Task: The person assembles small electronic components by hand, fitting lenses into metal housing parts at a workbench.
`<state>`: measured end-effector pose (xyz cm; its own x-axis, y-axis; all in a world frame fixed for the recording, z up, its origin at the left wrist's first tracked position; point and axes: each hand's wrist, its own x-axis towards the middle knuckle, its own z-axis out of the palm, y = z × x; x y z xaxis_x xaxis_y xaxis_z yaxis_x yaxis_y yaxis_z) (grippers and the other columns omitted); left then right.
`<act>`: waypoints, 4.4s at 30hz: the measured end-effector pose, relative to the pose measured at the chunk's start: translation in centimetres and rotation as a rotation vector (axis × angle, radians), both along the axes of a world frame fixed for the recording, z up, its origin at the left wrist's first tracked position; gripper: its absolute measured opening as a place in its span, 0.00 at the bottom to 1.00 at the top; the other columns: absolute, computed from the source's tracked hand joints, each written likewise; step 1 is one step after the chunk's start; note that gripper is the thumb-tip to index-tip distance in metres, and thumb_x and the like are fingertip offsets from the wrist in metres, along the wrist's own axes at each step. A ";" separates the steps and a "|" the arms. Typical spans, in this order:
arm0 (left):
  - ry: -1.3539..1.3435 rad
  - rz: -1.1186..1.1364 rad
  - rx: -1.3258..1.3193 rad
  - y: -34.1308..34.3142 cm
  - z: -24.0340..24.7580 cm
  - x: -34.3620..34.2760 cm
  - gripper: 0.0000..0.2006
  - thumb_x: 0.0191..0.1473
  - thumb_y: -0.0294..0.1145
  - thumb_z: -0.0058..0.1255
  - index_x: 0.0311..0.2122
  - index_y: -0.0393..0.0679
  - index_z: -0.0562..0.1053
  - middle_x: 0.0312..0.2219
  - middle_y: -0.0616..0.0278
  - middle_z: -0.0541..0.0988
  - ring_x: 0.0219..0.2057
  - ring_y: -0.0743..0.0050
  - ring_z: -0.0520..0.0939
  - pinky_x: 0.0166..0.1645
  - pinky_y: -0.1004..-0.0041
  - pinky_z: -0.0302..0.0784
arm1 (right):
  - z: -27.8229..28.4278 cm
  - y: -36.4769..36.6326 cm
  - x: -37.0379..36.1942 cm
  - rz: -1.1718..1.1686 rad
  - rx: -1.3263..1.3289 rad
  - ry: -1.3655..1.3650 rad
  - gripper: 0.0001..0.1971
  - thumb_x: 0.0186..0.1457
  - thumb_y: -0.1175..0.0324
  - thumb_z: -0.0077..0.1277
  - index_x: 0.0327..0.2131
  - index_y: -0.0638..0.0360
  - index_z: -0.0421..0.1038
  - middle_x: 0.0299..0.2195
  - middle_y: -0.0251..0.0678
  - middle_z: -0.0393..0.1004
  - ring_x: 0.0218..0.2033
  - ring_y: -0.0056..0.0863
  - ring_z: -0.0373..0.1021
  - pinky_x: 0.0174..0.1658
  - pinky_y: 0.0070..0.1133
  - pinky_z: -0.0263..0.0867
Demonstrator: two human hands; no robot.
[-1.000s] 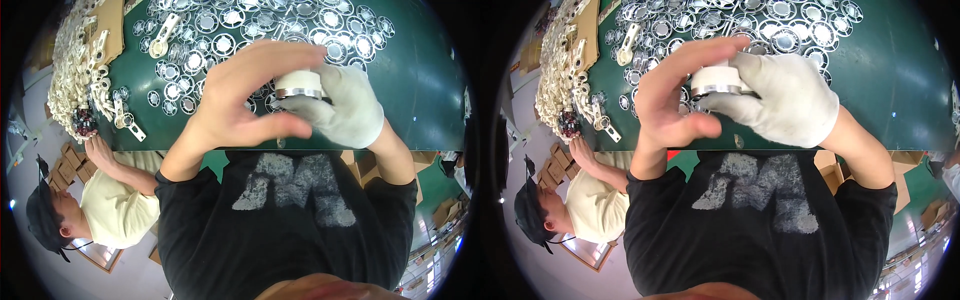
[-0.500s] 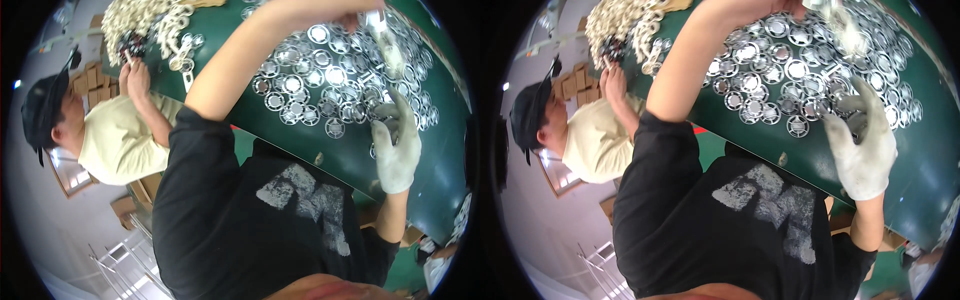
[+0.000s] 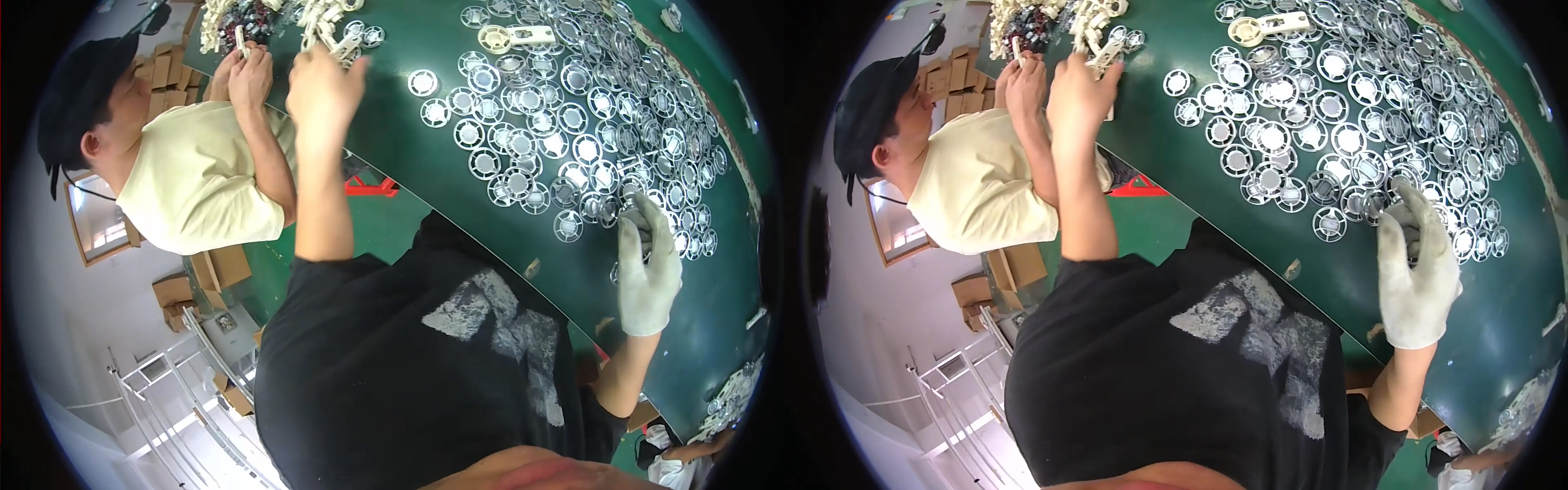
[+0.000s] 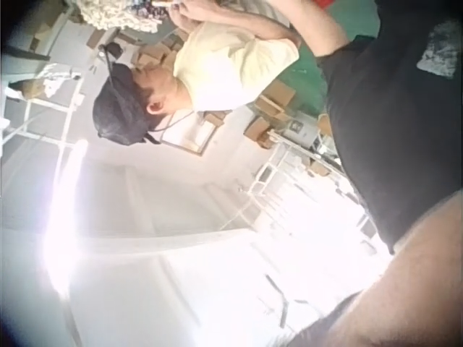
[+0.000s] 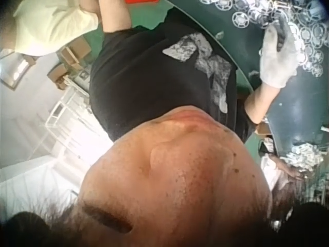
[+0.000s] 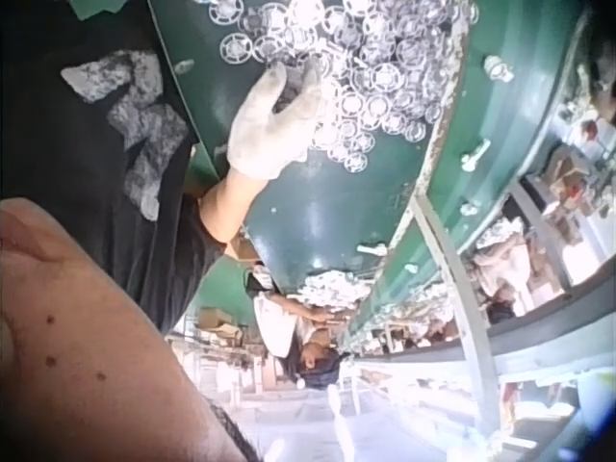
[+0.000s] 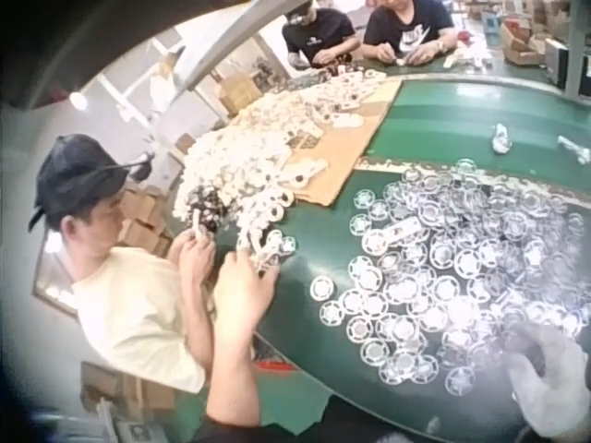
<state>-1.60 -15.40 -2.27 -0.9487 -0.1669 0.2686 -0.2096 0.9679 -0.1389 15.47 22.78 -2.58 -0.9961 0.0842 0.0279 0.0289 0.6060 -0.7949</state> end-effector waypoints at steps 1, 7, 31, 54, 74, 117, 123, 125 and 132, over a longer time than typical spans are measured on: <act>0.002 -0.033 0.022 -1.5 -0.8 0.8 0.27 0.50 0.48 0.64 0.46 0.37 0.71 0.40 0.45 0.79 0.42 0.43 0.82 0.43 0.54 0.80 | 0.1 -0.6 0.1 -0.022 -0.054 -0.023 0.18 0.60 0.77 0.53 0.53 0.65 0.71 0.34 0.35 0.77 0.32 0.18 0.73 0.39 0.16 0.70; -0.086 -0.030 0.244 -1.8 -2.0 1.5 0.20 0.51 0.42 0.58 0.50 0.52 0.78 0.37 0.57 0.84 0.41 0.50 0.84 0.46 0.56 0.79 | -0.1 -1.0 0.1 0.000 -0.036 -0.091 0.16 0.59 0.74 0.55 0.50 0.68 0.72 0.34 0.38 0.79 0.33 0.20 0.75 0.40 0.17 0.71; -0.277 -1.308 0.343 18.1 -2.8 12.5 0.21 0.42 0.41 0.67 0.44 0.49 0.78 0.35 0.72 0.76 0.33 0.74 0.77 0.40 0.70 0.68 | 2.9 -1.3 -1.7 -0.358 0.267 0.038 0.14 0.47 0.67 0.66 0.37 0.58 0.77 0.28 0.42 0.79 0.26 0.38 0.78 0.31 0.25 0.72; -0.301 -1.388 1.181 21.5 -1.4 5.6 0.07 0.55 0.19 0.57 0.40 0.33 0.75 0.46 0.54 0.75 0.39 0.78 0.76 0.42 0.78 0.73 | -0.4 0.8 -0.5 -0.249 0.343 -0.013 0.18 0.49 0.62 0.63 0.44 0.53 0.76 0.27 0.38 0.79 0.29 0.36 0.79 0.32 0.27 0.73; -0.232 -1.401 0.964 22.5 -2.4 5.3 0.26 0.37 0.36 0.76 0.44 0.38 0.80 0.36 0.57 0.84 0.33 0.67 0.86 0.36 0.76 0.82 | -0.6 0.6 0.3 -0.124 0.428 0.035 0.14 0.50 0.59 0.60 0.39 0.53 0.76 0.24 0.38 0.79 0.27 0.38 0.78 0.29 0.32 0.73; -0.442 -0.742 1.438 23.6 2.0 -11.9 0.23 0.61 0.40 0.54 0.53 0.32 0.72 0.33 0.53 0.82 0.39 0.70 0.84 0.39 0.73 0.79 | 0.0 -1.1 0.5 -0.139 -0.111 -0.093 0.17 0.57 0.73 0.56 0.50 0.63 0.74 0.32 0.34 0.79 0.33 0.18 0.75 0.44 0.19 0.70; -0.016 -0.483 0.252 8.0 2.3 -10.8 0.23 0.54 0.50 0.57 0.43 0.38 0.81 0.33 0.48 0.84 0.38 0.52 0.85 0.42 0.65 0.78 | 0.8 -1.1 0.4 -0.071 -0.098 -0.002 0.13 0.55 0.74 0.57 0.45 0.63 0.75 0.30 0.37 0.80 0.32 0.27 0.78 0.42 0.20 0.70; -0.046 -0.340 0.054 3.5 -0.6 -10.9 0.32 0.51 0.59 0.55 0.48 0.38 0.79 0.36 0.45 0.83 0.41 0.48 0.84 0.47 0.60 0.78 | 1.0 -1.0 0.3 -0.068 -0.102 -0.039 0.13 0.55 0.73 0.57 0.45 0.61 0.76 0.31 0.37 0.81 0.34 0.29 0.79 0.42 0.22 0.71; -0.088 -0.348 0.445 1.7 -1.5 -8.3 0.17 0.51 0.42 0.62 0.42 0.42 0.80 0.31 0.53 0.84 0.33 0.62 0.85 0.40 0.66 0.79 | -0.4 -0.6 0.3 0.008 -0.111 0.056 0.13 0.53 0.72 0.58 0.44 0.62 0.76 0.33 0.39 0.81 0.33 0.32 0.78 0.39 0.24 0.72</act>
<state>-9.88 -13.69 -3.79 -0.9837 0.0804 0.1609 0.1257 0.9471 0.2953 15.77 22.16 -3.02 -0.9939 0.0821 0.0740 -0.0214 0.5139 -0.8576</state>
